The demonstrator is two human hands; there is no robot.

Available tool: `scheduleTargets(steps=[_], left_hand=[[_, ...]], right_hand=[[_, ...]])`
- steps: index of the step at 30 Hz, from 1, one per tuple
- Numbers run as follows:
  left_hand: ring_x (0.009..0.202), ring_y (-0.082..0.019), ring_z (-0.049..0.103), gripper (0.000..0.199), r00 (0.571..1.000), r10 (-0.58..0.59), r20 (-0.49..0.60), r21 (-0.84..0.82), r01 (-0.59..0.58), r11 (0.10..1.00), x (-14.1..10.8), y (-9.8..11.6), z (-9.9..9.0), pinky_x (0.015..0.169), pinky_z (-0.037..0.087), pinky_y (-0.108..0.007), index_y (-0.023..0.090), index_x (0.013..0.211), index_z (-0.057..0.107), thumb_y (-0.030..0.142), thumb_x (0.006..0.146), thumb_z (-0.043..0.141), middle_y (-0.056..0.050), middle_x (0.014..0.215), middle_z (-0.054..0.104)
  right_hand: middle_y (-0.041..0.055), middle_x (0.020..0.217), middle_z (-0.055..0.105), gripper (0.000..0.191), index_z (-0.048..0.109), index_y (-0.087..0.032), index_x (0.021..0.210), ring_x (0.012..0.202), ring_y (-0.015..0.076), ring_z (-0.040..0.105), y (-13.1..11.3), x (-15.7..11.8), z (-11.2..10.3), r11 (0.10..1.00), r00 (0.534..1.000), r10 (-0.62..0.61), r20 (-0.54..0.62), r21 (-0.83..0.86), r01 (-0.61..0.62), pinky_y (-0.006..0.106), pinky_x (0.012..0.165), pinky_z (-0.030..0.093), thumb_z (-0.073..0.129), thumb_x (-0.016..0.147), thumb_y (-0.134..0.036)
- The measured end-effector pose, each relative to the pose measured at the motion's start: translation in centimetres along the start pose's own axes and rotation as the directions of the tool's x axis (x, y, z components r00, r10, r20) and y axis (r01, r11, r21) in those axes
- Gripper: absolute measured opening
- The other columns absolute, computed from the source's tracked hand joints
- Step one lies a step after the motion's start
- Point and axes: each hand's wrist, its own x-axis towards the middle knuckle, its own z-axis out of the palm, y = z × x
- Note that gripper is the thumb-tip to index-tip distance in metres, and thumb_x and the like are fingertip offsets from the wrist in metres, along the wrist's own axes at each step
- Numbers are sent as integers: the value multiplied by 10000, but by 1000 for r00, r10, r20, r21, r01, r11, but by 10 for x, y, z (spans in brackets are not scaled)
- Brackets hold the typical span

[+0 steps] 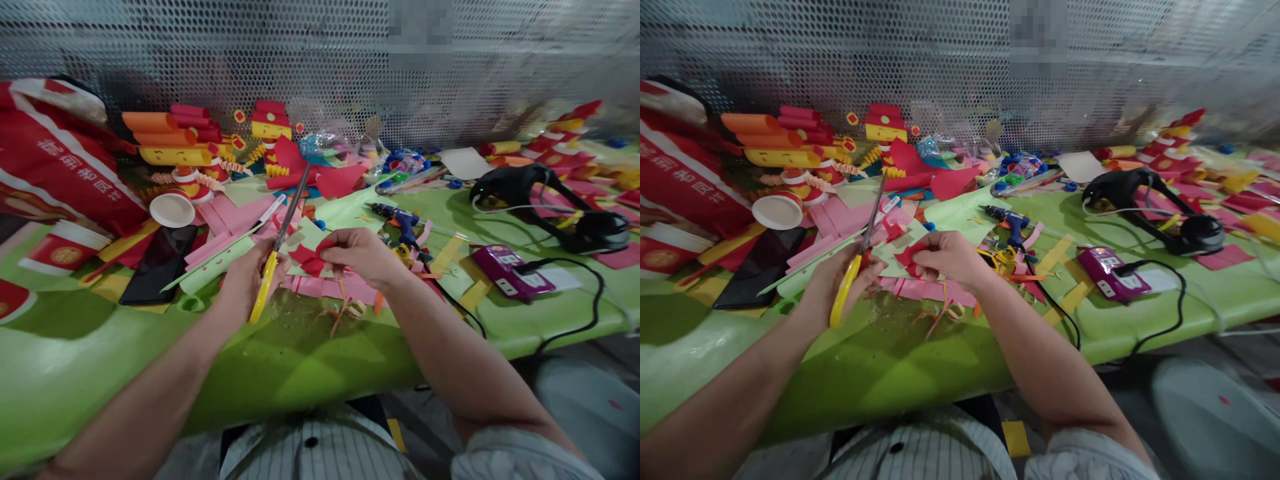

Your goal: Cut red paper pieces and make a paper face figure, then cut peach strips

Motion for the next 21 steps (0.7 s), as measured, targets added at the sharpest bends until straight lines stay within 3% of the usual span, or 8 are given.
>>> scheduleTargets(steps=[2, 5, 14, 18, 21], left_hand=[[522, -94, 515, 370, 997, -73, -19, -273, 65, 960, -1, 4, 6, 504, 466, -248, 181, 1070, 534, 359, 748, 579, -8, 757, 588], [514, -77, 490, 434, 994, -103, -21, -442, 83, 893, -2, 10, 11, 485, 441, -221, 161, 1060, 534, 327, 678, 654, 16, 713, 565], [513, -63, 463, 299, 991, -135, -15, -499, 109, 860, -2, 14, 17, 474, 390, -184, 165, 931, 566, 131, 640, 624, 63, 595, 498], [514, -67, 487, 343, 986, -158, -48, -615, 96, 783, -2, 16, 16, 476, 420, -190, 176, 927, 571, 164, 607, 693, 59, 609, 522], [477, -63, 489, 379, 984, -170, -63, -666, 85, 741, -2, 16, 16, 436, 426, -190, 183, 969, 570, 193, 616, 709, 62, 620, 530]], right_hand=[[-41, 425, 568, 15, 601, -152, 590, 342, 50, 464, 5, 0, 7, 1000, 998, 19, 59, 0, -19, 168, 363, 405, 612, 591, -142], [-50, 423, 549, 43, 595, -149, 576, 350, 48, 464, 10, -1, 16, 999, 993, 29, 112, -30, -25, 166, 374, 406, 593, 610, -123], [-53, 428, 539, 91, 575, -147, 566, 369, 37, 465, 12, -4, 25, 996, 990, 82, 113, -41, -77, 142, 372, 383, 568, 614, -69], [-52, 458, 556, 44, 587, -151, 604, 371, 49, 480, 16, -1, 24, 995, 990, 33, 135, 92, -46, 168, 381, 414, 629, 615, -141], [-45, 498, 590, 110, 615, -151, 665, 394, 56, 504, 21, 0, 25, 971, 991, -16, 130, 240, -16, 176, 402, 434, 683, 602, -210]])
